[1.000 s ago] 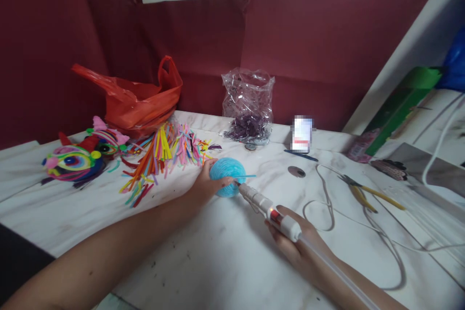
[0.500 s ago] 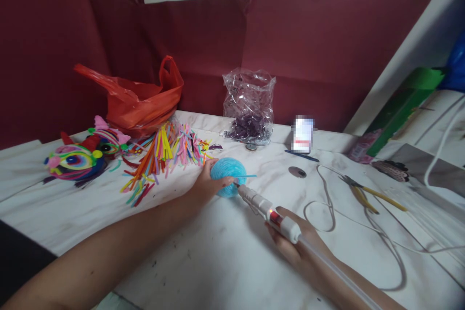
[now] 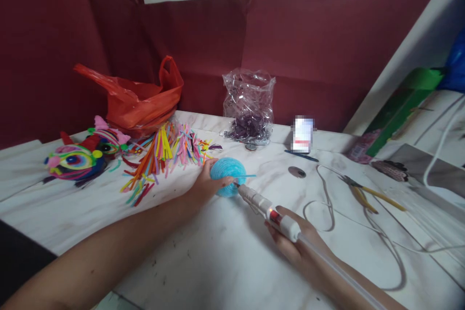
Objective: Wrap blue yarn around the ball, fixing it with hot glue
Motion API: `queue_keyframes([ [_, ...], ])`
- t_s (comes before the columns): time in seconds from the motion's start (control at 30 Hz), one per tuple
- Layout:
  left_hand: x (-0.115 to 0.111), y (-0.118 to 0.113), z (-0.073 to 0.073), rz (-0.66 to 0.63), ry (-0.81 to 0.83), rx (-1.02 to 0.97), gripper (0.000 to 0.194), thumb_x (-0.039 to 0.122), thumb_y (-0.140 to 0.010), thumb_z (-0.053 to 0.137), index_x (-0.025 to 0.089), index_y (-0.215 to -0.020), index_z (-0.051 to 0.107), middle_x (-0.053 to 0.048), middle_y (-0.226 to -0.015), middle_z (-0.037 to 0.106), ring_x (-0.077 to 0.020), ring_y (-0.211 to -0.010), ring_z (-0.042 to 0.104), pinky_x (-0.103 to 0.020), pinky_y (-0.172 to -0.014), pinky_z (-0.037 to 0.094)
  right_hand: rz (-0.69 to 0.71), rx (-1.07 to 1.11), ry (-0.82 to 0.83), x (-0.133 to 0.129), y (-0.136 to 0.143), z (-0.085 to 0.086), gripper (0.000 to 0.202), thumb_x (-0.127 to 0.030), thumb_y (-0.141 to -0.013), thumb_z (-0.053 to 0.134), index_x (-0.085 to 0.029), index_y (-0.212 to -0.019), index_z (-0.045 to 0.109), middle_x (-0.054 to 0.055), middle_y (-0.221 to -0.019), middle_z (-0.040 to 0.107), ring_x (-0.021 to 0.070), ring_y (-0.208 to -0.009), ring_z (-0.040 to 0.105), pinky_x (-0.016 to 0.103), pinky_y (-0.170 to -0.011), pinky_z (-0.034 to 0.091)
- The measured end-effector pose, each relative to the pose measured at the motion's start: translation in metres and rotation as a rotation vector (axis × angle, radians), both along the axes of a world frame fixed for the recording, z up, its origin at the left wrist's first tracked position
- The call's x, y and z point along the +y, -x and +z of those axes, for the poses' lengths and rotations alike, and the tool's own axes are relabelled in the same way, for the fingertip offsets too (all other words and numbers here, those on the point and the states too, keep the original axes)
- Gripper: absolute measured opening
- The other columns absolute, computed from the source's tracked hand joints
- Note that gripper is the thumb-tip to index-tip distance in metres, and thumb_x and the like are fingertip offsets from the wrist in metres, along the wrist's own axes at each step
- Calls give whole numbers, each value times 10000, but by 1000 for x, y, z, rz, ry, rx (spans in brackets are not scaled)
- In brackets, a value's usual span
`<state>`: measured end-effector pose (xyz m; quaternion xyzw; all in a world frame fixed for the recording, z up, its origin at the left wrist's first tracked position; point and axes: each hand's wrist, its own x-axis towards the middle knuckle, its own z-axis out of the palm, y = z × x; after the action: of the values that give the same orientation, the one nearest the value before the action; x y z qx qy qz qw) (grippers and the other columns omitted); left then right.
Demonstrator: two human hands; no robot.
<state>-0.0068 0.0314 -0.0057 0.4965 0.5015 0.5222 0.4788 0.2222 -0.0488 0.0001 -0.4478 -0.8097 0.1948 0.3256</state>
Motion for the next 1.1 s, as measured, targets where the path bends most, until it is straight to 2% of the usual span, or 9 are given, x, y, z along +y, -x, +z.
queue_keyframes([
  [0.1,-1,0,0,12,-16,-19,676,355,-540,797,278,-1118,455,-58,-1060,614,-264,-972,594,-324,-745,493,15,32,-71,-1,-2,2,97,-249,-815,445,-227,-731,489,-4,-638,564,148,-551,554,242,-520,423],
  [0.23,1,1,-1,14,-7,-52,688,349,-578,777,246,-1163,429,-78,-1097,603,-257,-969,598,-342,-755,499,-192,23,-179,5,-19,5,84,-279,-813,453,-235,-773,513,4,-669,585,160,-564,561,255,-531,417],
  [0.33,3,4,-3,45,-13,-88,661,364,-583,770,251,-1149,446,-62,-1076,609,-241,-947,607,-340,-761,501,-330,-228,-172,19,-36,4,33,-255,-790,473,-240,-781,501,-5,-688,582,160,-561,555,255,-524,389],
  [0.47,5,6,-5,33,-14,-140,648,367,-588,769,242,-1142,456,-60,-1037,621,-236,-927,617,-343,-769,501,-342,-580,-198,41,-47,-7,118,-149,-753,467,-205,-840,524,62,-852,623,214,-734,613,262,-532,371],
  [0.6,1,6,-3,24,-14,-136,662,362,-573,774,231,-1143,463,-56,-1017,624,-232,-914,612,-347,-759,499,-339,-710,-189,51,-48,-18,74,-181,-777,486,-199,-818,545,74,-869,621,231,-811,617,266,-549,381],
  [0.77,-6,4,2,27,-6,-153,686,352,-553,784,231,-1146,460,-55,-993,628,-229,-874,620,-334,-723,499,-241,-682,-144,49,-58,-12,136,-239,-763,537,-190,-870,606,82,-836,654,252,-832,612,310,-642,441],
  [0.9,-11,1,5,20,-45,-136,663,331,-567,776,224,-1140,460,-59,-1001,620,-241,-899,612,-339,-733,502,-156,-519,-303,42,-62,7,215,-249,-789,556,-206,-986,629,95,-929,684,266,-884,603,374,-758,473],
  [1.0,-12,0,3,16,-70,-98,695,309,-537,788,225,-1143,458,-64,-1020,607,-259,-916,602,-350,-728,501,-162,-292,-514,37,-42,20,216,-236,-888,449,-207,-1045,594,106,-1031,669,258,-986,598,398,-824,489],
  [1.1,-12,-1,0,0,-97,-64,747,310,-516,798,218,-1166,443,-84,-1085,577,-275,-958,587,-369,-753,495,-57,-201,-606,35,-9,25,257,-210,-899,443,-186,-1128,557,127,-1122,636,240,-1034,588,376,-840,504],
])
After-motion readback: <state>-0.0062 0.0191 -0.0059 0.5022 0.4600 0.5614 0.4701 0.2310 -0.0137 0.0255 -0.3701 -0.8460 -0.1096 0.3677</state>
